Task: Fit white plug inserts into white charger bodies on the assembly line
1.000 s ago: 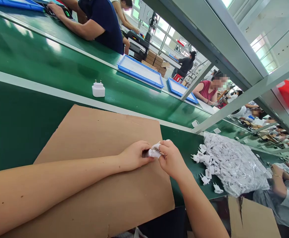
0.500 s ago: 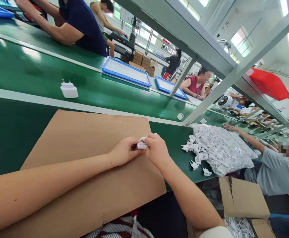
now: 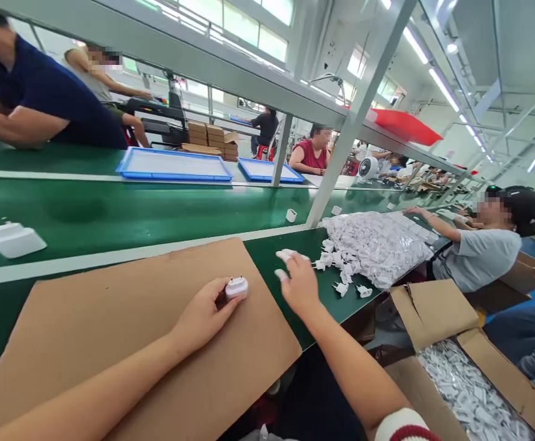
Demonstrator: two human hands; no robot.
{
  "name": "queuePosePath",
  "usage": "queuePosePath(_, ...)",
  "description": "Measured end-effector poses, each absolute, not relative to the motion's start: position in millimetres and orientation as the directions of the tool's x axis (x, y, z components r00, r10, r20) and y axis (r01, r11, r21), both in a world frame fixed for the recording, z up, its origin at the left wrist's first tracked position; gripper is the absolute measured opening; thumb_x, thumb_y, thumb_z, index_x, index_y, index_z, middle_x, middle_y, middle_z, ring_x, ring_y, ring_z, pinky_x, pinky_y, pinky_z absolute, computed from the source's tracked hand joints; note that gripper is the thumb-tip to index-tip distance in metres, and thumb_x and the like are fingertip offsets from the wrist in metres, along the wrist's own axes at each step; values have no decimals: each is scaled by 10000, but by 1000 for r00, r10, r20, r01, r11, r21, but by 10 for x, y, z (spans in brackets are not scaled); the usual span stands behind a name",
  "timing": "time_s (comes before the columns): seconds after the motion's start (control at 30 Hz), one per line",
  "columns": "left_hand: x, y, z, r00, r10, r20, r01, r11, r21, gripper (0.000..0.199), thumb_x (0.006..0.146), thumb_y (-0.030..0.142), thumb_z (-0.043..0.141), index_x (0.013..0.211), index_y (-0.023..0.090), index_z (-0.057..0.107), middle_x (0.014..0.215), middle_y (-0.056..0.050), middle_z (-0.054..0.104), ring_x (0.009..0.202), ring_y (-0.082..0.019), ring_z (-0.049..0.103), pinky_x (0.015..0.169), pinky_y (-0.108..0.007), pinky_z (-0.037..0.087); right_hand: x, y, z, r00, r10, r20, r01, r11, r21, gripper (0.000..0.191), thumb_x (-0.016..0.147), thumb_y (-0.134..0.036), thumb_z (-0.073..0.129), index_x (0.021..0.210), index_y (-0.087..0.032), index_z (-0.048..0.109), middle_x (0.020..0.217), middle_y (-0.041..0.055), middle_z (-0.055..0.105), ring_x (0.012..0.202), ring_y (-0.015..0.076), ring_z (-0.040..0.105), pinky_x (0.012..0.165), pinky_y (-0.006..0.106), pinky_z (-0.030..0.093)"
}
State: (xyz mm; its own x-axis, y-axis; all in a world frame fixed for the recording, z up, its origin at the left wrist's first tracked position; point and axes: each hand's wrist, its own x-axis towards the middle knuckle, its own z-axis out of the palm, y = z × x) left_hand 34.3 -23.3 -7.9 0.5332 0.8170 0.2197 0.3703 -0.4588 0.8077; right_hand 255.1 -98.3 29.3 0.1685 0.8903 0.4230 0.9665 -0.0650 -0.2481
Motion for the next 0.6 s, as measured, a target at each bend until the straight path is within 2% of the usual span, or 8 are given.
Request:
queuePosePath(0.07, 339, -226, -72, 540, 818, 199, 380, -448, 810, 499, 862, 610, 548, 1163, 222, 637, 1115, -75, 706, 973, -264, 668, 836, -366, 552, 2801, -1032, 363, 358, 889, 285, 933, -355, -63, 541, 905, -97, 508, 1442, -157, 524, 1515, 181, 464, 1282, 331, 498, 1075, 480, 398)
queuePosePath(0.1, 339, -226, -69, 544, 818, 187, 387, -443, 809, 497, 861, 614, 544, 1150, 220, 639, 1100, -74, 710, 960, -264, 672, 822, -365, 553, 2905, -1037, 393, 429, 880, 205, 896, -443, 26, 536, 888, -74, 518, 1420, -134, 545, 1508, 209, 460, 1266, 349, 505, 1045, 490, 410)
queuePosePath(0.17, 343, -238, -60, 543, 822, 169, 407, -434, 803, 491, 860, 616, 539, 1130, 218, 637, 1080, -77, 715, 948, -272, 676, 811, -374, 549, 3048, -1003, 434, 494, 865, 83, 856, -501, 130, 467, 857, -44, 542, 1312, -104, 626, 1414, 237, 531, 1229, 353, 524, 985, 463, 442)
queuePosePath(0.27, 367, -263, -24, 533, 837, 125, 445, -403, 799, 488, 854, 621, 542, 1123, 222, 628, 1102, -85, 715, 965, -290, 678, 820, -397, 543, 3085, -856, 449, 483, 875, 42, 867, -484, 119, 366, 805, -23, 597, 1146, -107, 701, 1239, 223, 619, 1209, 341, 525, 903, 395, 480)
queuePosePath(0.37, 413, -212, 53, 552, 832, 54, 465, -361, 808, 530, 836, 651, 545, 1132, 218, 621, 1071, -84, 724, 919, -289, 686, 770, -391, 545, 2968, -658, 444, 450, 893, 19, 889, -450, 78, 356, 763, -17, 640, 1095, -121, 715, 1208, 215, 622, 1216, 346, 521, 842, 367, 508)
queuePosePath(0.47, 467, 11, 178, 528, 848, 49, 511, -363, 779, 572, 807, 662, 559, 1147, 207, 624, 975, -77, 736, 820, -283, 682, 705, -379, 532, 2817, -499, 449, 389, 921, 7, 921, -389, 14, 351, 749, -26, 668, 1079, -136, 710, 1191, 190, 630, 1125, 297, 576, 803, 339, 523)
queuePosePath(0.53, 486, 257, 278, 462, 884, 74, 563, -357, 745, 565, 794, 640, 569, 1159, 211, 618, 982, -72, 740, 814, -284, 681, 705, -371, 527, 2769, -449, 455, 353, 935, 40, 936, -352, -24, 382, 769, -63, 678, 1140, -156, 686, 1251, 179, 608, 1157, 285, 563, 871, 366, 518)
queuePosePath(0.6, 472, 558, 358, 368, 923, 114, 633, -339, 697, 548, 798, 618, 554, 1161, 210, 600, 1031, -80, 736, 852, -297, 683, 709, -371, 530, 2792, -444, 452, 378, 921, 91, 926, -374, -58, 497, 809, -135, 681, 1298, -181, 606, 1413, 190, 512, 1303, 337, 472, 1018, 494, 452)
